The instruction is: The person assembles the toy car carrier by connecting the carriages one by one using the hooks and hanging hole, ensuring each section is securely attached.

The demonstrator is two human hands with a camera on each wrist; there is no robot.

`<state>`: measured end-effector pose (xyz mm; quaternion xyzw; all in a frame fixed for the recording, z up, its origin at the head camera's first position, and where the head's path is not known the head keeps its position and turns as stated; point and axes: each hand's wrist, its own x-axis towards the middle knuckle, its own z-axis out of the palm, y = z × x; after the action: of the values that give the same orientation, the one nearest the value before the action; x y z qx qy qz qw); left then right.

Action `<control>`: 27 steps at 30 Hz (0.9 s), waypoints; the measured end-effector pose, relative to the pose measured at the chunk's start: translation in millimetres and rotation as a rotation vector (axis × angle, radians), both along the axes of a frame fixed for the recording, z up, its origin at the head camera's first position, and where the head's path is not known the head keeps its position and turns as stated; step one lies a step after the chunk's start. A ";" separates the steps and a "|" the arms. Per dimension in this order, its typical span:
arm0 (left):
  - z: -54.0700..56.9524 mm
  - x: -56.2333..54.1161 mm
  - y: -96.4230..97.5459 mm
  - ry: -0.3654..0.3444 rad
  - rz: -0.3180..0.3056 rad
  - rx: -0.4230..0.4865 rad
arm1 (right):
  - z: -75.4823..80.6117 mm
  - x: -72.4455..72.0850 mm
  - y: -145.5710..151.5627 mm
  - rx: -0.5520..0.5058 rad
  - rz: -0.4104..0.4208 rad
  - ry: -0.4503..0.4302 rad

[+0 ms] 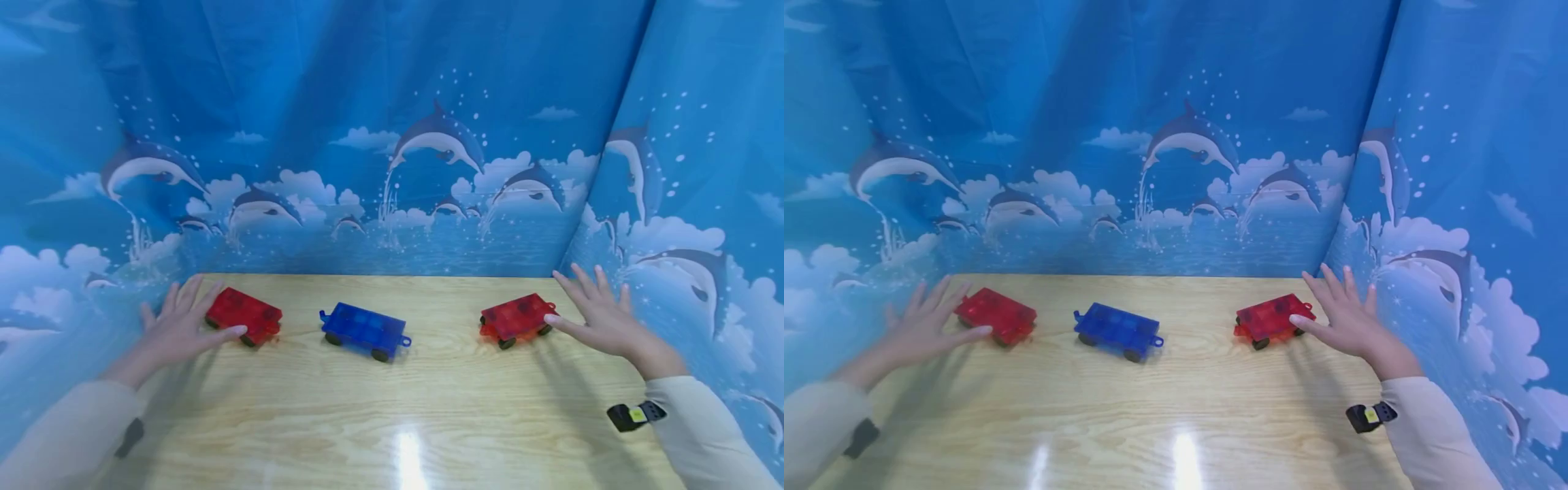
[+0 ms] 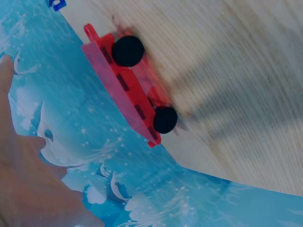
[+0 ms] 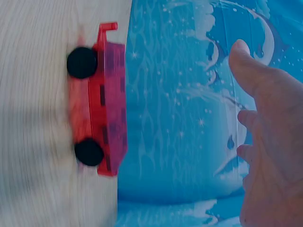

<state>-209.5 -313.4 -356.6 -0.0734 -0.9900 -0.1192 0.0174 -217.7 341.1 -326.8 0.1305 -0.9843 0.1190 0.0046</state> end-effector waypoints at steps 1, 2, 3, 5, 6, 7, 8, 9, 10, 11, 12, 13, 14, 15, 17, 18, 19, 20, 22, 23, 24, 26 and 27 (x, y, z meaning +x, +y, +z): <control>0.2 -2.1 -0.7 -0.005 -0.006 0.008 | -0.9 -1.4 -3.1 -0.009 0.009 -0.001; 0.4 -4.2 -1.1 -0.009 -0.012 0.014 | -1.8 -2.6 -6.7 -0.020 0.017 -0.005; 0.7 -6.3 -1.5 -0.013 -0.021 0.019 | -2.9 -3.9 -10.8 -0.030 0.026 -0.007; 1.8 -11.0 -1.8 -0.022 -0.040 0.019 | -5.4 -6.6 -19.5 -0.042 0.045 -0.006; 2.2 -13.3 -1.8 -0.028 -0.049 0.019 | -6.2 -7.9 -24.6 -0.042 0.055 -0.003; 2.9 -15.3 -1.7 -0.036 -0.060 0.021 | -7.5 -9.7 -29.9 -0.045 0.065 0.000; 3.3 -17.5 -1.5 -0.038 -0.074 0.020 | -9.0 -11.5 -35.3 -0.047 0.075 0.000; 3.8 -19.8 -1.7 -0.027 -0.099 0.018 | -10.6 -13.6 -41.1 -0.050 0.087 0.002; 4.3 -22.1 -1.6 -0.018 -0.121 0.014 | -12.5 -15.9 -47.0 -0.050 0.098 0.005; 4.4 -24.0 -1.7 -0.008 -0.144 0.015 | -14.3 -18.4 -53.2 -0.054 0.108 0.003; 4.0 -25.8 -1.8 -0.002 -0.169 0.027 | -17.0 -21.2 -59.7 -0.060 0.121 0.003; 3.1 -28.3 -1.7 0.004 -0.189 0.034 | -19.9 -23.6 -65.8 -0.068 0.131 -0.001; 1.8 -30.6 -1.3 0.013 -0.211 0.045 | -22.6 -25.5 -72.2 -0.077 0.144 -0.004; 0.3 -32.8 -1.0 0.014 -0.226 0.050 | -25.7 -27.5 -79.0 -0.083 0.159 -0.005; -4.1 -37.3 -0.8 -0.006 -0.239 0.070 | -31.7 -30.5 -92.8 -0.101 0.193 -0.010; -6.5 -39.8 -1.0 -0.014 -0.245 0.073 | -34.6 -31.4 -100.0 -0.113 0.211 -0.014; -8.9 -42.6 -1.2 -0.021 -0.247 0.064 | -37.1 -32.1 -107.2 -0.123 0.229 -0.019; -11.3 -45.4 -1.4 -0.028 -0.248 0.057 | -39.7 -32.7 -114.4 -0.133 0.245 -0.024; -15.6 -51.3 -2.2 -0.052 -0.241 0.044 | -44.4 -34.0 -128.8 -0.147 0.272 -0.037; -17.4 -54.3 -2.3 -0.065 -0.233 0.035 | -46.4 -34.8 -136.0 -0.157 0.284 -0.044; -18.7 -57.1 -2.5 -0.080 -0.222 0.034 | -48.4 -35.7 -143.2 -0.165 0.295 -0.051; -20.4 -62.0 -2.5 -0.114 -0.200 0.042 | -52.0 -37.6 -157.6 -0.181 0.316 -0.063; -20.7 -64.0 -2.4 -0.130 -0.194 0.051 | -53.9 -38.6 -164.6 -0.184 0.324 -0.067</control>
<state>-273.5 -315.8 -377.3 -0.1606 -0.9739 -0.1502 -0.0566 -256.4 176.5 -380.7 0.2825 -0.9349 0.2120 -0.0357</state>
